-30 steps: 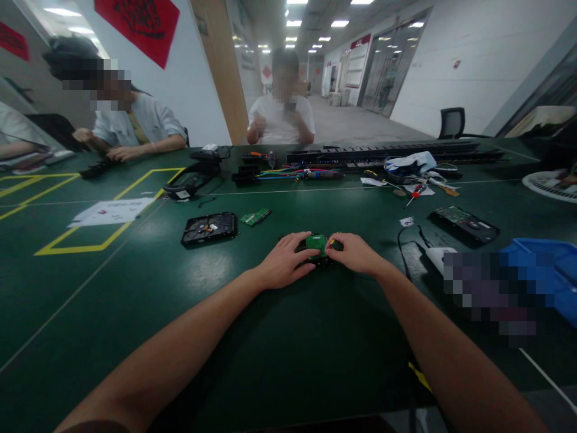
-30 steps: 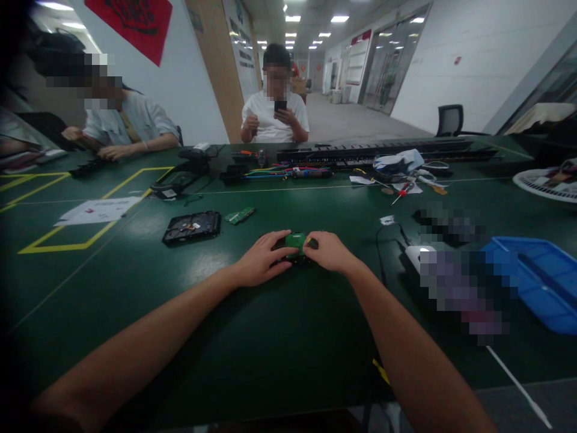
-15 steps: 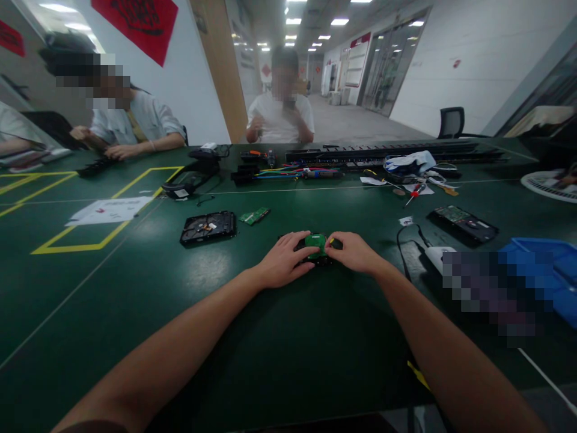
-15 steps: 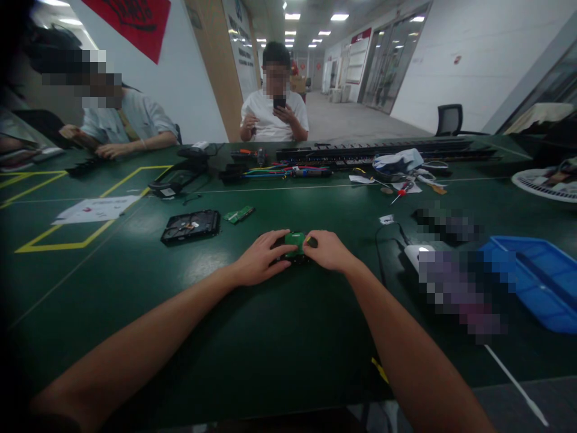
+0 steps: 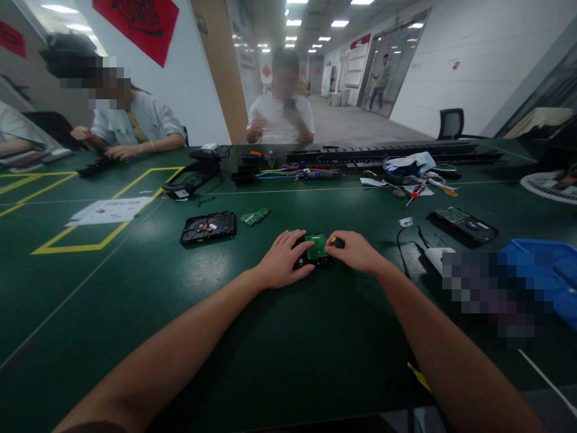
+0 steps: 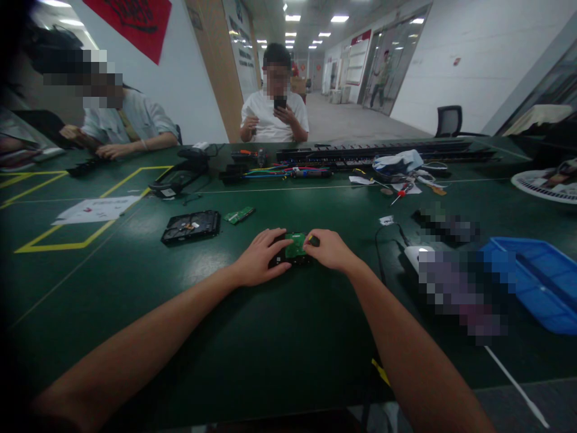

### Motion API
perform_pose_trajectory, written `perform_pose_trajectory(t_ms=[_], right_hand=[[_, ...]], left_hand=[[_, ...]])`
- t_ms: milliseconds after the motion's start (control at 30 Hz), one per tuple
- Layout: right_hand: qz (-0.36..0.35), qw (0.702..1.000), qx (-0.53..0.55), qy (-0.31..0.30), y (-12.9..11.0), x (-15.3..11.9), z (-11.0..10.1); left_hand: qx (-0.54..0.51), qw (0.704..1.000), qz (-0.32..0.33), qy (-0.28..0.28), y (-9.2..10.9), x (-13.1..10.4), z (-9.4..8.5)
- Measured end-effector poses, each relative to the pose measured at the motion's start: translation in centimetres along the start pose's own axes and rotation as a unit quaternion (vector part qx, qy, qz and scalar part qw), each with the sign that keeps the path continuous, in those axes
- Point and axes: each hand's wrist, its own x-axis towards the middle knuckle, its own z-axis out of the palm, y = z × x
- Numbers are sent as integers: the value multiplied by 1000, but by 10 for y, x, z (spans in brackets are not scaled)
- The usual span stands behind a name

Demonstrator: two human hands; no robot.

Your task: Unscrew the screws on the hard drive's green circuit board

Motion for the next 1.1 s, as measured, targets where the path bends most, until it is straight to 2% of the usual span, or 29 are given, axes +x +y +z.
perform_pose_trajectory(t_ms=[200, 367, 467, 567, 633, 700, 933, 1100], right_hand=[[13, 1000, 17, 12, -4, 0, -2], [67, 981, 177, 50, -2, -1, -18], [57, 964, 228, 125, -1, -1, -25], [0, 943, 245, 225, -6, 0, -22], [-37, 936, 219, 272, -10, -1, -18], [-65, 936, 188, 289, -13, -2, -14], [-102, 948, 61, 294, -20, -7, -16], [-107, 954, -7, 279, -13, -8, -24]], left_hand=[[9, 1000, -13, -3, 3, -1, -1], [12, 1000, -12, -14, 4, -1, -2], [16, 1000, -18, -18, 4, 0, -2], [22, 999, -25, -22, 5, 1, -2], [25, 999, -29, -17, 5, 1, -2], [25, 999, -31, -9, 5, 0, -1], [24, 999, -31, 4, 2, -1, 2], [18, 1000, -21, 3, 0, -1, 2]])
